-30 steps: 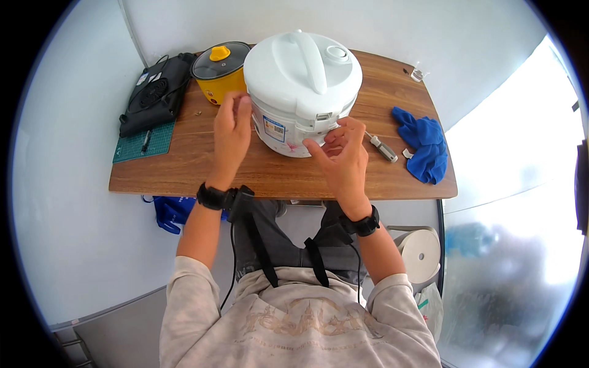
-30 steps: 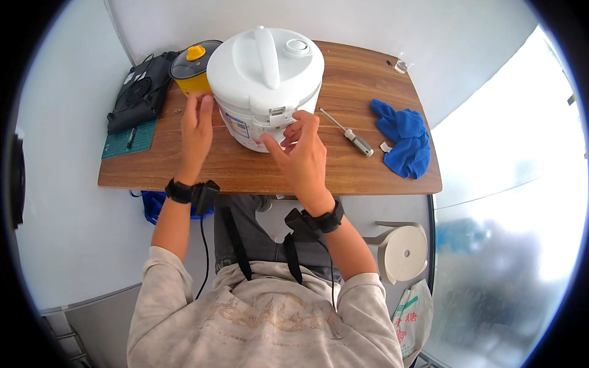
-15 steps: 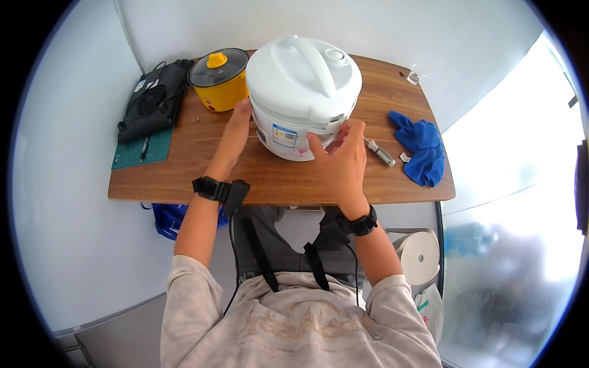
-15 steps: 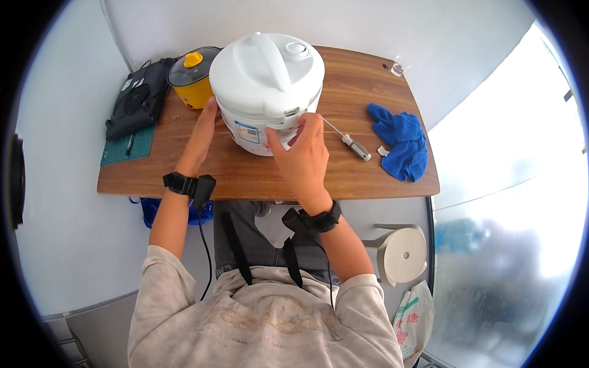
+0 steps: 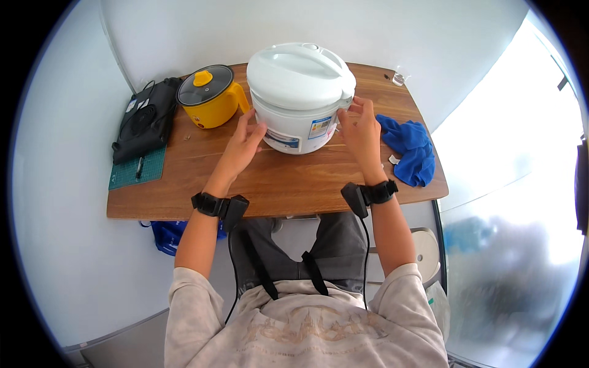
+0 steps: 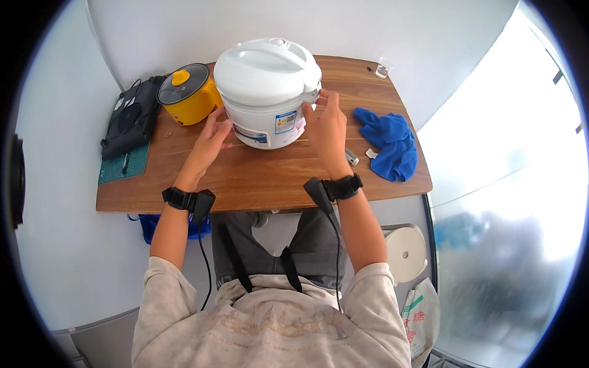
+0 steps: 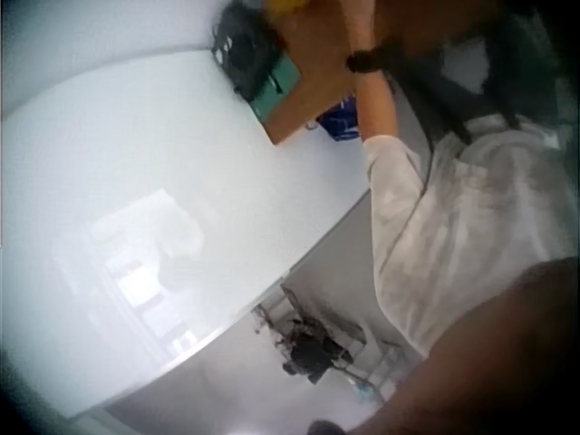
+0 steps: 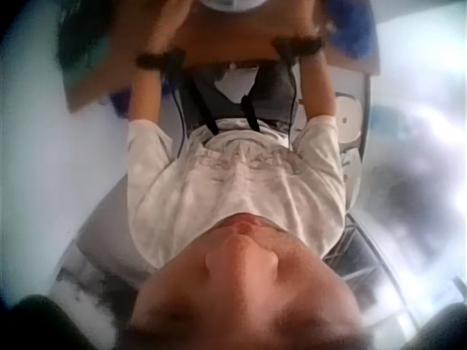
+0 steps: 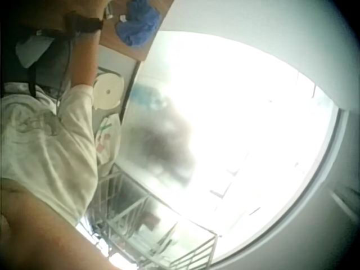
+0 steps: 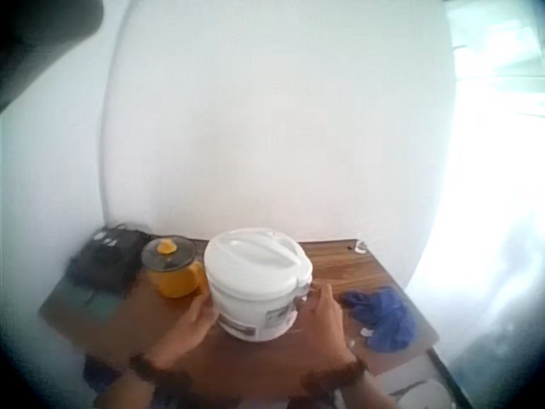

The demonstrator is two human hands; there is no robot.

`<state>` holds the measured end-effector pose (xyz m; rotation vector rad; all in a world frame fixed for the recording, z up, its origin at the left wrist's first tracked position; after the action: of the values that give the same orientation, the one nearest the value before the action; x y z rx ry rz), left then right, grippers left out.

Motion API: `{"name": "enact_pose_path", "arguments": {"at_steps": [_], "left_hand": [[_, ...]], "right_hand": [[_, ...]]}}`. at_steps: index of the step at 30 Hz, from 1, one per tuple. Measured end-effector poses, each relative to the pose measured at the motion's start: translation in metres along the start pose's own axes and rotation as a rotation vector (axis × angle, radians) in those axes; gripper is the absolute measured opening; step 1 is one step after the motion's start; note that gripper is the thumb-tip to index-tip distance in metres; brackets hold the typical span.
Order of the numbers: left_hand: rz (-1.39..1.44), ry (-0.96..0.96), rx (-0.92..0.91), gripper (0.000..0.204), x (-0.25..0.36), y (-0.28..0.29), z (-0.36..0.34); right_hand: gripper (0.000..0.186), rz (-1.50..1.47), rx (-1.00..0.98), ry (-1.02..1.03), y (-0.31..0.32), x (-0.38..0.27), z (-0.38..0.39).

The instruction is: The person disassembles a white rice cooker by removing the lid and detaching a side latch. Then the person flips a yellow pot upside down and uses a screwdriver to remove screws from the base, exposing the internal wiring before placing the base cover back on.

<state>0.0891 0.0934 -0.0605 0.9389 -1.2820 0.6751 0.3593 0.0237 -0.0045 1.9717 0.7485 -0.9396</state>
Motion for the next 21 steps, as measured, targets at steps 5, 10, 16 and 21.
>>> {"name": "enact_pose_path", "arguments": {"at_steps": [5,10,16,21], "left_hand": [[-0.024,-0.035,-0.015,0.077,0.002,-0.009,-0.007],[-0.051,-0.041,-0.046,0.086,0.003,-0.010,-0.021],[-0.064,-0.046,-0.049,0.090,0.002,-0.004,-0.055],[-0.087,0.012,-0.044,0.091,-0.002,0.003,-0.089]], "right_hand": [[0.042,-0.145,-0.064,-0.134,0.000,0.010,-0.026],[0.043,-0.120,-0.122,-0.182,-0.005,0.021,-0.055],[0.049,-0.208,-0.184,-0.214,-0.015,0.038,-0.093],[0.059,-0.286,-0.266,-0.229,-0.033,0.049,-0.125]]}}
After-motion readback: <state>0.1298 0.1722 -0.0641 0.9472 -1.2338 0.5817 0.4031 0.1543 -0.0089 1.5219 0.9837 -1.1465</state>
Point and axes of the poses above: each hand's wrist, its own z-axis away from the middle knuckle, its own y-axis out of the back of the hand, x = y × z, the point moved 9 cm from there along -z, towards the middle knuckle, and after that the axes turned 6 degrees about -x, right-handed, at the moved point
